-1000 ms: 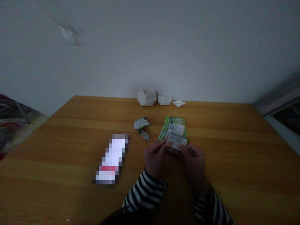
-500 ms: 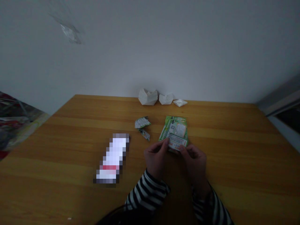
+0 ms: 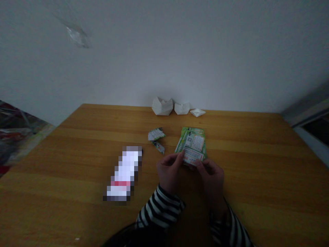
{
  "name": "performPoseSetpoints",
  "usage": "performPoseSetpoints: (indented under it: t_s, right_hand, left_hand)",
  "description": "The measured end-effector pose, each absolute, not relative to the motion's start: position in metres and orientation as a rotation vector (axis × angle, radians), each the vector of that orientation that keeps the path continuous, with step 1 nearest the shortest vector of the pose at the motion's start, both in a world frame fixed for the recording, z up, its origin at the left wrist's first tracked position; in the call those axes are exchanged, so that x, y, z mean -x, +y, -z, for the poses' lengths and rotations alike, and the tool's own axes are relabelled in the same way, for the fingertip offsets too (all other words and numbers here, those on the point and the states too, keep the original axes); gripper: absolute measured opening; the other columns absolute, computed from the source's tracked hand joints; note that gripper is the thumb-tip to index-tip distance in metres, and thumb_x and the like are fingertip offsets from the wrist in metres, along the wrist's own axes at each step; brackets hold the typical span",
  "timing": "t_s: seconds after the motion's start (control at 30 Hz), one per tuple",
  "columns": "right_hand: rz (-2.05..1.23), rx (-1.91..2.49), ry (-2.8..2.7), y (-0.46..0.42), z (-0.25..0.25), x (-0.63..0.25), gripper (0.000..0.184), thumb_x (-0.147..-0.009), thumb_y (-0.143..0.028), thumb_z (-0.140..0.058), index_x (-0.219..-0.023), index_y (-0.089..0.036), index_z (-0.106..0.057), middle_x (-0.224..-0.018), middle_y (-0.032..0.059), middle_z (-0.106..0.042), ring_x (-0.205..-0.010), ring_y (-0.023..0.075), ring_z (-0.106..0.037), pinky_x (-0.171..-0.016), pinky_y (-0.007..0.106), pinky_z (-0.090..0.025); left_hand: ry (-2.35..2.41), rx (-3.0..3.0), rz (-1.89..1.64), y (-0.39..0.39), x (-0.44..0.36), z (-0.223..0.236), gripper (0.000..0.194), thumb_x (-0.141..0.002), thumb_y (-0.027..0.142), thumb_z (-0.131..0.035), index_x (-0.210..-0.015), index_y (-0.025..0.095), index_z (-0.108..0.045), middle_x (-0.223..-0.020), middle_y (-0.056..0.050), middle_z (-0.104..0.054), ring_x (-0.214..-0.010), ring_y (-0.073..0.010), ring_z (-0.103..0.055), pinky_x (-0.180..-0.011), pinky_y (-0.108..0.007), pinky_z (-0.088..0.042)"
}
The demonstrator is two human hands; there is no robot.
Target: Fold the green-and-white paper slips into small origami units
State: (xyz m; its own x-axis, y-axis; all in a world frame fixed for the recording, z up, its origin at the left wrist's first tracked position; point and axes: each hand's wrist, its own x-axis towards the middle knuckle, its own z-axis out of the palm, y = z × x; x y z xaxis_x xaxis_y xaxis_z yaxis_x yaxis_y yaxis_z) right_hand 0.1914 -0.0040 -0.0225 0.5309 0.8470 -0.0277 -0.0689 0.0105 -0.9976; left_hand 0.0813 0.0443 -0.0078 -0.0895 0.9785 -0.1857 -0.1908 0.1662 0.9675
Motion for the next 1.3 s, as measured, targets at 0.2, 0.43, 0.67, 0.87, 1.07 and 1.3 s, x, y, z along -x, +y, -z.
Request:
performPoseSetpoints:
  t_s: [0.2, 0.43, 0.67, 0.87, 1.07, 1.3]
  right_hand:
    - [-0.495, 1.397, -0.981, -0.003, 0.021, -0.214, 0.026, -0.082, -0.032, -0.063, -0.104, -0.019, -0.062, -0.103, 0.009, -0.067, -0.09, 0.0201, -0.064, -0.075, 0.032, -0.052]
    - [-0.757, 1.516, -1.228, -0.001, 0.028, -0.221, 0.025, -0.089, -0.035, -0.052, -0.086, -0.018, -0.07, -0.083, 0.0049, -0.072, -0.073, 0.0184, -0.066, -0.066, 0.027, -0.053]
    - [-0.678, 1.514, -1.309, -0.002, 0.027, -0.215, 0.025, -0.089, -0.032, -0.051, -0.09, -0.019, -0.072, -0.086, 0.0052, -0.075, -0.074, 0.0193, -0.069, -0.069, 0.029, -0.055]
    - [-0.558, 1.55, -1.381, -0.003, 0.037, -0.213, 0.028, -0.092, -0.029, -0.046, -0.1, -0.017, -0.07, -0.098, 0.0082, -0.074, -0.086, 0.0212, -0.07, -0.08, 0.034, -0.054]
    - [-0.329, 1.588, -1.457, -0.005, 0.04, -0.209, 0.031, -0.094, -0.026, -0.042, -0.11, -0.015, -0.066, -0.104, 0.0116, -0.072, -0.094, 0.0223, -0.068, -0.084, 0.035, -0.051]
    - [-0.38, 1.617, -1.319, -0.006, 0.03, -0.206, 0.026, -0.091, -0.03, -0.047, -0.081, -0.017, -0.066, -0.072, 0.0041, -0.069, -0.064, 0.0168, -0.063, -0.062, 0.026, -0.048]
  left_hand:
    - [1.095, -1.138, -1.023, 0.045, -0.081, 0.005, 0.02, -0.068, 0.03, -0.076, -0.063, 0.012, -0.072, -0.062, -0.004, -0.072, -0.057, -0.0131, -0.064, -0.058, -0.022, -0.052]
    - [1.103, -1.446, -0.948, 0.045, -0.08, 0.016, 0.023, -0.073, 0.033, -0.072, -0.067, 0.011, -0.072, -0.063, -0.006, -0.07, -0.057, -0.0136, -0.062, -0.055, -0.022, -0.049]
    - [1.104, -1.585, -0.979, 0.048, -0.075, 0.012, 0.02, -0.076, 0.031, -0.069, -0.07, 0.013, -0.073, -0.066, -0.005, -0.071, -0.059, -0.0139, -0.063, -0.058, -0.022, -0.049]
    - [1.069, -1.607, -1.02, 0.048, -0.075, 0.018, 0.018, -0.079, 0.03, -0.067, -0.074, 0.014, -0.074, -0.069, -0.005, -0.072, -0.063, -0.0142, -0.064, -0.061, -0.023, -0.05]
    - [1.064, -1.765, -1.048, 0.046, -0.076, 0.016, 0.014, -0.08, 0.027, -0.066, -0.076, 0.015, -0.073, -0.07, -0.005, -0.07, -0.063, -0.0137, -0.062, -0.063, -0.023, -0.048]
    - [1.048, -1.549, -0.979, 0.047, -0.079, 0.012, 0.021, -0.078, 0.032, -0.067, -0.071, 0.013, -0.071, -0.066, -0.003, -0.067, -0.062, -0.0138, -0.06, -0.061, -0.023, -0.046]
